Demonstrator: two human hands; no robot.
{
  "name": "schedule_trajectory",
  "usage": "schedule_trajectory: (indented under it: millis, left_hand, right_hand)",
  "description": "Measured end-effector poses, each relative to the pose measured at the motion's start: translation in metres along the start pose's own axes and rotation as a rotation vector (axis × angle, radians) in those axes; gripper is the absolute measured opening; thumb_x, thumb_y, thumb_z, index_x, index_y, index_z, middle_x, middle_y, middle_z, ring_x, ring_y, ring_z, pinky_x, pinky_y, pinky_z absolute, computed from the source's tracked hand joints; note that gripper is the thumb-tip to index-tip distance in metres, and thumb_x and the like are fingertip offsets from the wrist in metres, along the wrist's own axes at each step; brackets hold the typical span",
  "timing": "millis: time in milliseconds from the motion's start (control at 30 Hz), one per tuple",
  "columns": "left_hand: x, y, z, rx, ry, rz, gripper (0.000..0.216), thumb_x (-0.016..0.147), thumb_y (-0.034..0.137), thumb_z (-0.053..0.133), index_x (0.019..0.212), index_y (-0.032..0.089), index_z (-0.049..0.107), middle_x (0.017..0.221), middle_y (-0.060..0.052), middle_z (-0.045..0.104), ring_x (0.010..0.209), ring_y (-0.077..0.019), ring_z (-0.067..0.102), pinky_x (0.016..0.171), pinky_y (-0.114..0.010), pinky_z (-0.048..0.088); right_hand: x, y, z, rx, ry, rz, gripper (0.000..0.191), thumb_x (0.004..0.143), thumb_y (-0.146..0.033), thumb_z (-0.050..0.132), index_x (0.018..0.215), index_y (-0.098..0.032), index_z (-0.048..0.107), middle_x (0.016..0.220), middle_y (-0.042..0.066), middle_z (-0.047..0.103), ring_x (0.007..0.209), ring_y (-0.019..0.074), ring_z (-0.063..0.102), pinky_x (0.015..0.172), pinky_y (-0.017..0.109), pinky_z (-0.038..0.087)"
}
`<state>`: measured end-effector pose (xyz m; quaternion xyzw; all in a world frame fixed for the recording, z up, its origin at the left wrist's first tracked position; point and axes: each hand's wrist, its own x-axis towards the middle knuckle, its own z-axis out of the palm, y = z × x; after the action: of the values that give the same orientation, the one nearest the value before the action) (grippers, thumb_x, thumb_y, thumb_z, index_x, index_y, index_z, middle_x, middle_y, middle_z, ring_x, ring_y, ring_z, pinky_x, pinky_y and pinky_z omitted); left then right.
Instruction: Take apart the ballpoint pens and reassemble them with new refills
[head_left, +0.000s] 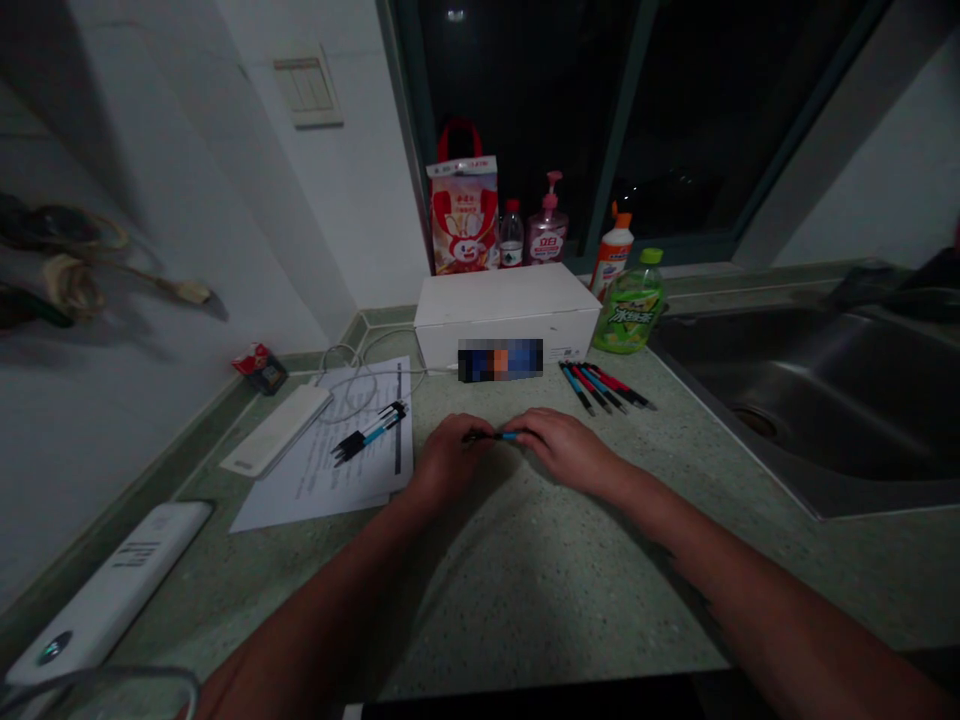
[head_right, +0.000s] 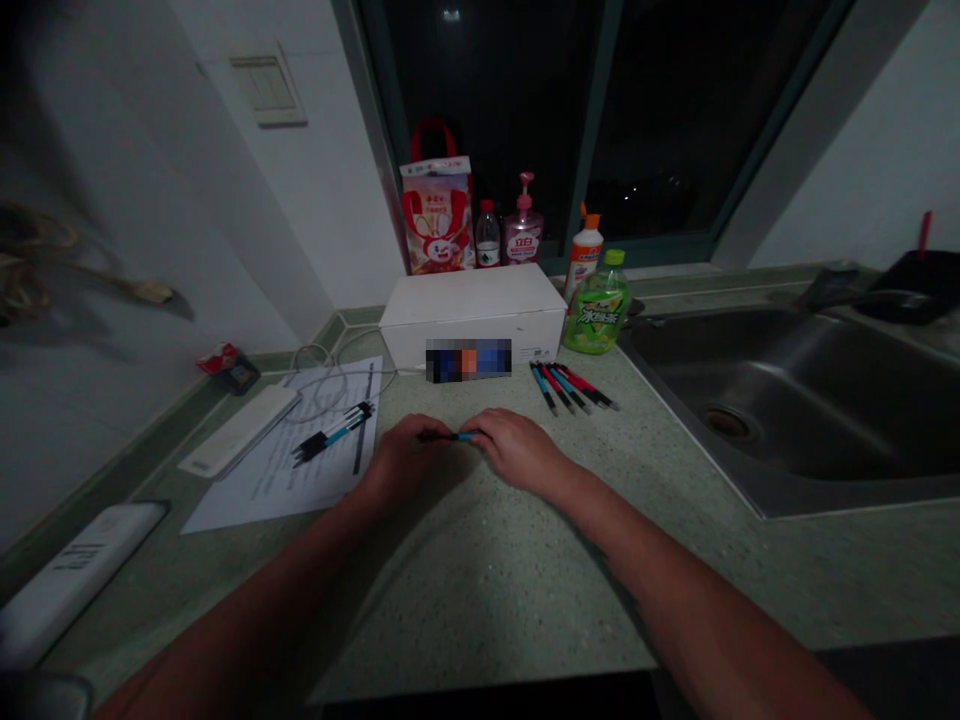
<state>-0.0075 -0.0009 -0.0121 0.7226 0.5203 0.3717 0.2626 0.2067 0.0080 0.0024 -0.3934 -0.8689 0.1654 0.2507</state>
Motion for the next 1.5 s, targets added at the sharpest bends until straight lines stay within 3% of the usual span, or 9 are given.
schedule_trajectory:
  millis: [300,400,500,667,767,833,900,1000,1500]
  left_hand:
    - [-0.004,0.006,0.004,-0.108,0.038,-0.013,0.011,0.081,0.015,0.065,0.089,0.018,0.071,0.087,-0.002,0.071,0.082,-0.0173,0.064,0.081,-0.032,0.051]
    - [-0.004,0.008,0.002,-0.095,0.035,-0.045,0.008,0.082,0.019,0.065,0.088,0.02,0.071,0.085,-0.002,0.071,0.081,-0.0177,0.065,0.079,-0.032,0.051]
    - [-0.003,0.009,0.0,-0.097,0.03,-0.08,0.008,0.083,0.023,0.066,0.089,0.02,0.071,0.086,-0.003,0.072,0.081,-0.0185,0.065,0.078,-0.032,0.052]
    - [-0.002,0.004,0.002,-0.111,0.047,-0.036,0.01,0.08,0.023,0.067,0.089,0.021,0.07,0.091,-0.004,0.072,0.085,-0.0188,0.066,0.082,-0.032,0.052]
    - [-0.003,0.004,0.001,-0.184,0.034,-0.106,0.022,0.081,0.034,0.068,0.098,0.019,0.066,0.091,-0.003,0.072,0.082,-0.0179,0.067,0.077,-0.03,0.052]
    - [-0.003,0.006,-0.001,-0.197,0.008,-0.134,0.024,0.087,0.041,0.061,0.092,0.018,0.066,0.083,-0.003,0.071,0.078,-0.0175,0.067,0.074,-0.029,0.052]
    - [-0.002,0.007,-0.002,-0.195,0.004,-0.119,0.022,0.088,0.038,0.059,0.085,0.018,0.066,0.081,-0.003,0.071,0.078,-0.0172,0.066,0.075,-0.03,0.052]
    - [-0.001,0.008,-0.003,-0.244,0.039,-0.128,0.02,0.082,0.034,0.065,0.096,0.019,0.066,0.092,-0.004,0.073,0.081,-0.0178,0.067,0.076,-0.03,0.052]
    - [-0.001,0.01,-0.004,-0.261,0.029,-0.157,0.019,0.083,0.033,0.063,0.095,0.018,0.066,0.089,-0.004,0.073,0.082,-0.0186,0.068,0.076,-0.031,0.053]
  right_hand:
    - [0.002,-0.006,-0.001,0.124,0.036,0.102,0.025,0.101,-0.012,0.047,0.107,-0.022,0.069,0.1,0.003,0.071,0.094,0.0188,0.066,0.084,0.031,0.049]
    - [0.002,-0.007,-0.001,0.132,0.033,0.121,0.015,0.098,-0.018,0.059,0.11,-0.021,0.066,0.098,0.004,0.07,0.09,0.0188,0.066,0.08,0.029,0.049]
    - [0.001,-0.005,-0.001,0.107,0.047,0.143,0.02,0.088,-0.019,0.074,0.106,-0.02,0.065,0.095,0.003,0.07,0.087,0.0187,0.065,0.075,0.028,0.048]
    - [0.0,-0.002,-0.002,0.059,0.025,0.11,0.005,0.096,-0.018,0.065,0.099,-0.02,0.068,0.095,0.003,0.07,0.089,0.019,0.065,0.078,0.03,0.047]
    - [0.001,-0.001,-0.002,0.035,0.036,0.111,0.007,0.096,-0.019,0.065,0.101,-0.02,0.069,0.098,0.004,0.07,0.092,0.0199,0.065,0.08,0.03,0.047]
    - [0.0,-0.001,-0.002,0.018,0.056,0.111,0.006,0.095,-0.019,0.067,0.101,-0.021,0.069,0.099,0.003,0.07,0.093,0.0201,0.065,0.081,0.03,0.047]
    - [0.0,-0.001,-0.002,0.007,0.06,0.108,0.006,0.096,-0.018,0.067,0.101,-0.021,0.069,0.099,0.003,0.07,0.093,0.0198,0.065,0.081,0.031,0.047]
    - [0.001,-0.003,-0.003,0.006,0.052,0.107,0.006,0.097,-0.017,0.066,0.101,-0.021,0.069,0.098,0.003,0.07,0.092,0.0193,0.065,0.08,0.03,0.048]
    - [0.0,-0.002,-0.005,0.006,0.056,0.107,0.006,0.098,-0.019,0.065,0.101,-0.021,0.07,0.097,0.003,0.07,0.09,0.02,0.065,0.078,0.03,0.047]
